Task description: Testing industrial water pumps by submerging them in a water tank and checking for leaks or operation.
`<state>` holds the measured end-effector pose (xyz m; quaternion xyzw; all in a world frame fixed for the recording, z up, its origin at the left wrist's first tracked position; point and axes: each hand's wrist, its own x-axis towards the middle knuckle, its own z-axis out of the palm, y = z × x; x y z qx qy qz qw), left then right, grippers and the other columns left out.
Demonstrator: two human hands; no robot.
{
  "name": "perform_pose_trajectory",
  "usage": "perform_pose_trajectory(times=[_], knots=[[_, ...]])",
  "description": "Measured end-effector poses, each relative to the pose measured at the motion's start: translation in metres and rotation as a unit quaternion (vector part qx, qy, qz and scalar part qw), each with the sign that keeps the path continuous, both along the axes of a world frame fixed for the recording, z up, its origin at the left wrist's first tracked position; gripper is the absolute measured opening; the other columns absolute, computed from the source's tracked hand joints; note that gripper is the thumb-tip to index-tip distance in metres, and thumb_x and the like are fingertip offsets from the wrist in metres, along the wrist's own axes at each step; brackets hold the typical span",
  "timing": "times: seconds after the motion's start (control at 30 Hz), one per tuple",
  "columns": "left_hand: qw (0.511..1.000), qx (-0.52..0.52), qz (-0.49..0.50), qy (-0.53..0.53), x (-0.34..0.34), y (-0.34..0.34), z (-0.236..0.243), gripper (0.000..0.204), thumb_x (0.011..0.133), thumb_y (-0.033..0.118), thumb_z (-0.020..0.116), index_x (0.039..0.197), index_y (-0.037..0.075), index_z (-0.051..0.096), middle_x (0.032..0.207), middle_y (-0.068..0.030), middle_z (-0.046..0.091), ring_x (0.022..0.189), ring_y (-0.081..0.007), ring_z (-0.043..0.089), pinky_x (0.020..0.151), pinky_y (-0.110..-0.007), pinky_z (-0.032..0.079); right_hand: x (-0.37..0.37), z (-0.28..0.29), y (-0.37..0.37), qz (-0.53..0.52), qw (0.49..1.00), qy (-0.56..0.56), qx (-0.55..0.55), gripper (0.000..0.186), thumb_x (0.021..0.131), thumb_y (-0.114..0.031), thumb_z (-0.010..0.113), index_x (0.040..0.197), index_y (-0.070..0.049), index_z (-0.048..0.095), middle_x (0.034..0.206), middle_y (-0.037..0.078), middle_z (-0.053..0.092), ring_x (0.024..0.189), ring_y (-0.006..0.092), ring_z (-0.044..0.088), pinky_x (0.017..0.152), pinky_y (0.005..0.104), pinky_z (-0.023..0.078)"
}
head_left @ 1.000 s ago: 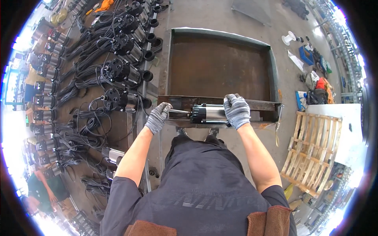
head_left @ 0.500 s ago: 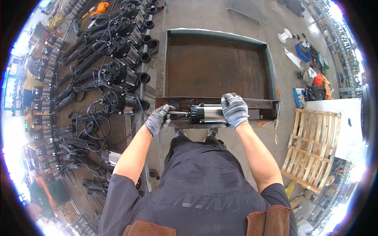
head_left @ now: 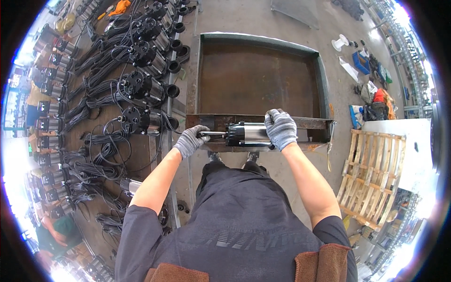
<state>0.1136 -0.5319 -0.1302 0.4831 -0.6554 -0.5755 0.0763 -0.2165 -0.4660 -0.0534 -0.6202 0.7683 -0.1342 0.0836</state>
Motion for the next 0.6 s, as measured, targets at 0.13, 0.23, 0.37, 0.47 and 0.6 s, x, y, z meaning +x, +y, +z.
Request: perform_pose_trajectory(times=[0.13, 0.23, 0.37, 0.47, 0.6], knots=[[0.935, 0.277, 0.126, 0.182, 0.015, -0.002, -0.017, 0.047, 0.092, 0.011, 0.068, 0.136, 0.003, 0.054, 0.100, -0.0049, 0.066, 0.093, -0.0145, 0.059, 0.089, -0.029, 0.050, 0.002, 0.005, 0.000, 0.017, 1.000, 0.016, 0.006, 0.018, 0.090, -0.021, 0.060, 0.096, -0.007, 0.070, 0.095, 0.015, 0.069, 0.092, 0.0350, 0.064, 0.085, 0.0439, 0.052], [0.974, 0.036, 0.091, 0.206, 0.011, 0.013, -0.019, 0.047, 0.092, 0.006, 0.064, 0.137, 0.003, 0.052, 0.098, -0.0034, 0.065, 0.089, -0.0176, 0.061, 0.087, -0.031, 0.052, 0.001, 0.008, 0.001, 0.032, 0.999, 0.002, 0.009, 0.016, 0.086, -0.015, 0.060, 0.096, -0.009, 0.070, 0.095, 0.013, 0.069, 0.092, 0.0339, 0.064, 0.085, 0.0430, 0.053], [0.990, -0.129, -0.027, -0.040, 0.006, 0.004, -0.021, 0.042, 0.091, 0.004, 0.062, 0.133, 0.008, 0.059, 0.093, 0.0012, 0.063, 0.079, -0.0169, 0.060, 0.078, -0.030, 0.053, -0.001, 0.005, 0.003, 0.040, 0.999, -0.017, -0.001, 0.019, 0.081, -0.009, 0.058, 0.096, -0.009, 0.070, 0.094, 0.012, 0.069, 0.092, 0.0330, 0.064, 0.085, 0.0426, 0.053], [0.996, -0.053, 0.028, 0.058, -0.001, 0.011, -0.023, 0.038, 0.094, 0.012, 0.065, 0.132, 0.011, 0.062, 0.086, 0.0033, 0.066, 0.074, -0.0141, 0.061, 0.073, -0.030, 0.053, -0.003, 0.003, 0.003, 0.037, 0.999, -0.021, 0.001, 0.019, 0.082, -0.009, 0.058, 0.096, -0.010, 0.070, 0.094, 0.012, 0.069, 0.092, 0.0328, 0.065, 0.085, 0.0428, 0.053], [0.951, 0.202, 0.102, 0.212, 0.009, 0.000, -0.027, 0.044, 0.097, 0.027, 0.065, 0.138, 0.013, 0.057, 0.101, 0.0014, 0.065, 0.074, -0.0044, 0.056, 0.064, -0.022, 0.048, -0.002, 0.000, 0.003, 0.038, 0.999, -0.008, -0.006, 0.018, 0.083, -0.009, 0.057, 0.096, -0.010, 0.069, 0.094, 0.012, 0.069, 0.091, 0.0332, 0.065, 0.085, 0.0433, 0.053]])
